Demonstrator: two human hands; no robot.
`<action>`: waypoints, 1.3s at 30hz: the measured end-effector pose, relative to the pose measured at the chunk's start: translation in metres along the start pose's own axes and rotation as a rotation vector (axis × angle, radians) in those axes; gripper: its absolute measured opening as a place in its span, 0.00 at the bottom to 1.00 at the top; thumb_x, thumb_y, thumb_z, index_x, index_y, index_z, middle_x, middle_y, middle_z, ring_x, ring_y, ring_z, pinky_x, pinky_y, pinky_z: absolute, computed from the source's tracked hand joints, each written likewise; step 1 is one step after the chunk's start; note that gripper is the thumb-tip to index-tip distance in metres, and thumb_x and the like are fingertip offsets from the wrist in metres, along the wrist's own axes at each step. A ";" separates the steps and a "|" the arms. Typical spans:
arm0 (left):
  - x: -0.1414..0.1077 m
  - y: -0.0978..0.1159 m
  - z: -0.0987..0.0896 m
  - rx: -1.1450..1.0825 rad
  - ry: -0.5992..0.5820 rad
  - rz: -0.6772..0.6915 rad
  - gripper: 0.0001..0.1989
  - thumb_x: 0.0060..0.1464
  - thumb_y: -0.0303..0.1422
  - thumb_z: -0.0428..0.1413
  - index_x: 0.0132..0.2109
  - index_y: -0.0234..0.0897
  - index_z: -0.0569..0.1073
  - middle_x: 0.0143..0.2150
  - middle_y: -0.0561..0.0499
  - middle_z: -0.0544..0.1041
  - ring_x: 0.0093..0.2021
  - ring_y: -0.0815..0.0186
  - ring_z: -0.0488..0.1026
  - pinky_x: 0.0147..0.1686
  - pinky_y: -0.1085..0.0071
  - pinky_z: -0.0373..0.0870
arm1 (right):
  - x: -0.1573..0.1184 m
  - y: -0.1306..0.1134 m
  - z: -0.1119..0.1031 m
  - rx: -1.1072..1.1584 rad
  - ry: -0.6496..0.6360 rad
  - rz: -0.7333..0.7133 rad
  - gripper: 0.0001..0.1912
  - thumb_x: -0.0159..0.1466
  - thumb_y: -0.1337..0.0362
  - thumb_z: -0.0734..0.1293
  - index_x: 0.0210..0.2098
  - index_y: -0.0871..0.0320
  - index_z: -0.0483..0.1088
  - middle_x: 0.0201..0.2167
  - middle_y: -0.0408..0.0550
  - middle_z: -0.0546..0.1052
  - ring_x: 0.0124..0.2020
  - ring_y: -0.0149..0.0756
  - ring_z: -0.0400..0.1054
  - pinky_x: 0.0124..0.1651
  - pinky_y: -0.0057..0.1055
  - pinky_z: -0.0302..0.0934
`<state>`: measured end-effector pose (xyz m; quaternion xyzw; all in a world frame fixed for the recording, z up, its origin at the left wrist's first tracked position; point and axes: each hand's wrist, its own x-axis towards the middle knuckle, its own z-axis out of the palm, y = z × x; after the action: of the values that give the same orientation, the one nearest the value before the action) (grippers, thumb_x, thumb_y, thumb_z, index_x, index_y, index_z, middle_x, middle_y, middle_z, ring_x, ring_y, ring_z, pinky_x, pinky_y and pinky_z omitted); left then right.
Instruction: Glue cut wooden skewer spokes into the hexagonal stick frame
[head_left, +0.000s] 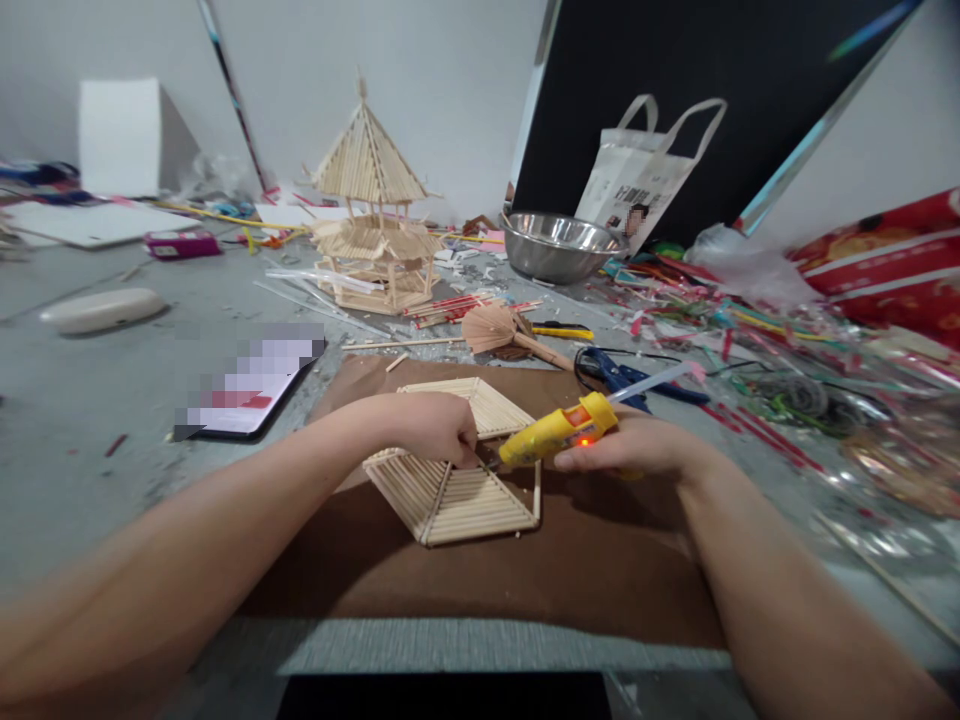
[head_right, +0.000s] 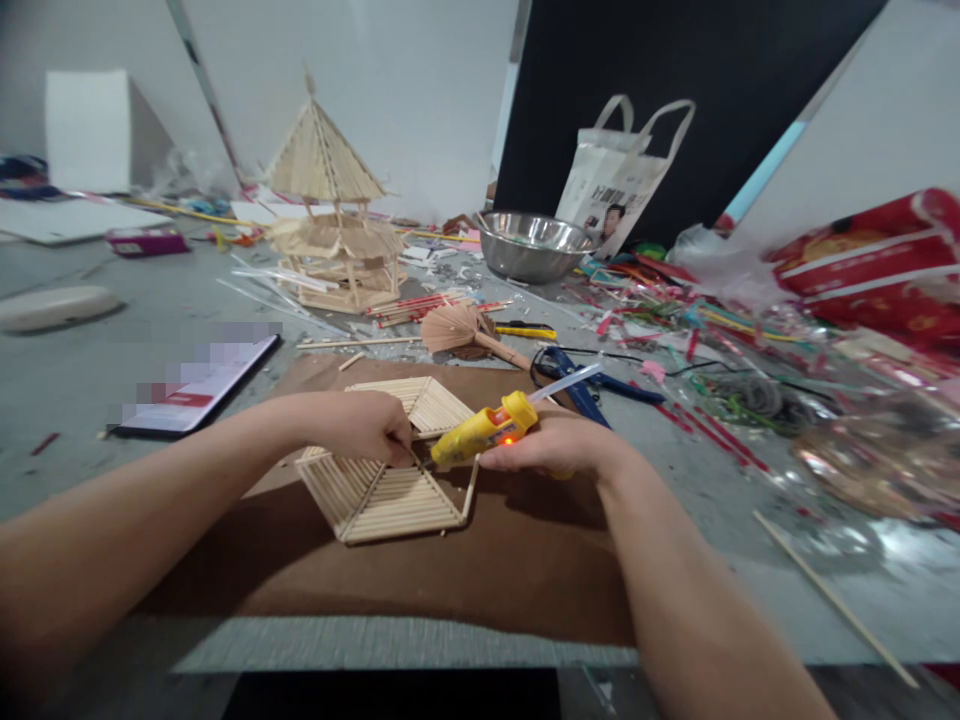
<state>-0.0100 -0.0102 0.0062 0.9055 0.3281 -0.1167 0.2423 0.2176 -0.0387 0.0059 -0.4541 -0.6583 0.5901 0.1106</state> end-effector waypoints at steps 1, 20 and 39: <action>0.000 0.000 0.000 -0.003 -0.003 0.001 0.15 0.42 0.40 0.47 0.30 0.37 0.74 0.23 0.54 0.71 0.21 0.73 0.61 0.21 0.76 0.53 | 0.000 0.000 0.000 -0.005 -0.001 0.001 0.15 0.47 0.64 0.67 0.35 0.60 0.69 0.33 0.44 0.73 0.33 0.29 0.66 0.38 0.27 0.60; 0.001 0.000 0.000 0.002 0.003 0.010 0.15 0.42 0.40 0.47 0.30 0.37 0.73 0.22 0.54 0.71 0.20 0.73 0.61 0.20 0.77 0.52 | 0.000 0.001 0.000 0.015 -0.003 -0.011 0.14 0.46 0.64 0.67 0.34 0.60 0.70 0.30 0.44 0.73 0.30 0.29 0.66 0.35 0.25 0.61; 0.001 -0.001 0.000 -0.006 -0.001 0.000 0.15 0.42 0.40 0.47 0.31 0.37 0.74 0.23 0.54 0.72 0.21 0.73 0.61 0.21 0.77 0.53 | -0.001 0.001 -0.001 -0.012 0.014 0.000 0.15 0.46 0.64 0.67 0.34 0.60 0.70 0.31 0.43 0.73 0.31 0.30 0.66 0.34 0.25 0.61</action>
<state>-0.0099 -0.0096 0.0054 0.9049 0.3282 -0.1162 0.2450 0.2190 -0.0387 0.0055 -0.4590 -0.6610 0.5829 0.1126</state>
